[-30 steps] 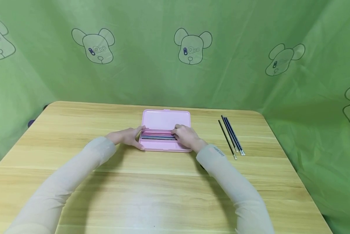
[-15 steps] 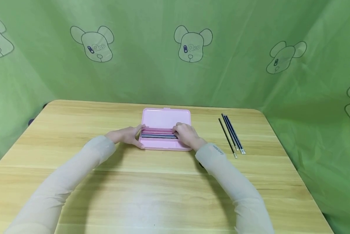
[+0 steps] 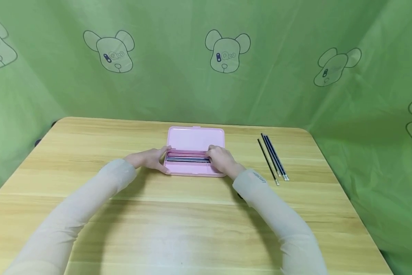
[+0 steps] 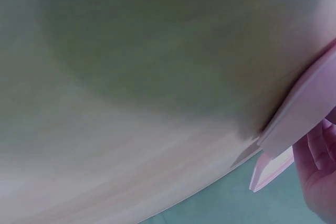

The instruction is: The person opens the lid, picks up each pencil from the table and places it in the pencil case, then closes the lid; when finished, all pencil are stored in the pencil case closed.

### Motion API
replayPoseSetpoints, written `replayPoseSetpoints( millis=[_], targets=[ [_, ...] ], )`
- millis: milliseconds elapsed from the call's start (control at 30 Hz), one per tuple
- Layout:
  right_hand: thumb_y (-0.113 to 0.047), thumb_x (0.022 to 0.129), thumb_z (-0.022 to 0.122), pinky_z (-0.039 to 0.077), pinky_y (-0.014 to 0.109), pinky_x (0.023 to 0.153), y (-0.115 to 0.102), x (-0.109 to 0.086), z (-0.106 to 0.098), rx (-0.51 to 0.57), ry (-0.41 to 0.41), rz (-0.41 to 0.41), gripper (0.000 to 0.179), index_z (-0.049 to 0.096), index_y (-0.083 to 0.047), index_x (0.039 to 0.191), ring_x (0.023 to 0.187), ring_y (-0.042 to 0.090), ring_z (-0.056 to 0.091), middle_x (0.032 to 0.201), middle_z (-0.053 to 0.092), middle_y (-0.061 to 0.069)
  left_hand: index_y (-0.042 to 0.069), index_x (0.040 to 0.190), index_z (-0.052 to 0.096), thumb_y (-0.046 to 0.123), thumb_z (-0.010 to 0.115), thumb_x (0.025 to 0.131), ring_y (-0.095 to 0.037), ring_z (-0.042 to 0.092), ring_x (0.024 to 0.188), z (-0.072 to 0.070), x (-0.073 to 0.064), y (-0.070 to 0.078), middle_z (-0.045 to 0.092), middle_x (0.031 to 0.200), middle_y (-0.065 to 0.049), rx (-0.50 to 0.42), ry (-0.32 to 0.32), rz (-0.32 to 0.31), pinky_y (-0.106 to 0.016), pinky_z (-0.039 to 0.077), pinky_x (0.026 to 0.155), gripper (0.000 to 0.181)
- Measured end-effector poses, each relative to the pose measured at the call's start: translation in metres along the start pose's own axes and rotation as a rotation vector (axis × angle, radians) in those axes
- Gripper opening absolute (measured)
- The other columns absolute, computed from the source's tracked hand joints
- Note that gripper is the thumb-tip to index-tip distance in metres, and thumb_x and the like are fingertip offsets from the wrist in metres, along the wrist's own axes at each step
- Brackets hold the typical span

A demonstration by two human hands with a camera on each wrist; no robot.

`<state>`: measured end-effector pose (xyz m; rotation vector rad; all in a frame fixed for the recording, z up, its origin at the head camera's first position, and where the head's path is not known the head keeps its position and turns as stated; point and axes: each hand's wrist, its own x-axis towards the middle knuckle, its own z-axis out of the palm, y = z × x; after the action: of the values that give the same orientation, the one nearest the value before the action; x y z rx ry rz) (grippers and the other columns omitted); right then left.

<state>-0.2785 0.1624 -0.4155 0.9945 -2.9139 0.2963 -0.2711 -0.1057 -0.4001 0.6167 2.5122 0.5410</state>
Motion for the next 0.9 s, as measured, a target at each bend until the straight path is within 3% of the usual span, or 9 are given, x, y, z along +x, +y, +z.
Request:
replayPoseSetpoints(
  millis=[533, 900],
  targets=[
    [0.006, 0.081, 0.059, 0.051, 0.038, 0.078, 0.007, -0.016, -0.004, -0.008, 0.005, -0.038, 0.025, 0.069, -0.002, 0.103, 0.086, 0.026, 0.059, 0.090, 0.060, 0.010, 0.001, 0.145, 0.007, 0.042, 0.071, 0.075, -0.037, 0.031, 0.130, 0.001, -0.001, 0.000, 0.029, 0.142, -0.028, 0.000, 0.001, 0.007, -0.042, 0.023, 0.110, 0.103],
    [0.009, 0.078, 0.058, 0.051, 0.037, 0.080, 0.009, -0.016, -0.003, 0.005, -0.020, -0.046, 0.031, 0.067, 0.001, 0.107, 0.087, 0.025, 0.057, 0.094, 0.058, 0.012, 0.001, 0.145, 0.008, 0.042, 0.072, 0.075, -0.037, 0.031, 0.130, 0.000, 0.001, -0.001, 0.030, 0.142, -0.028, 0.004, 0.002, 0.008, -0.042, 0.023, 0.110, 0.103]
  ],
)
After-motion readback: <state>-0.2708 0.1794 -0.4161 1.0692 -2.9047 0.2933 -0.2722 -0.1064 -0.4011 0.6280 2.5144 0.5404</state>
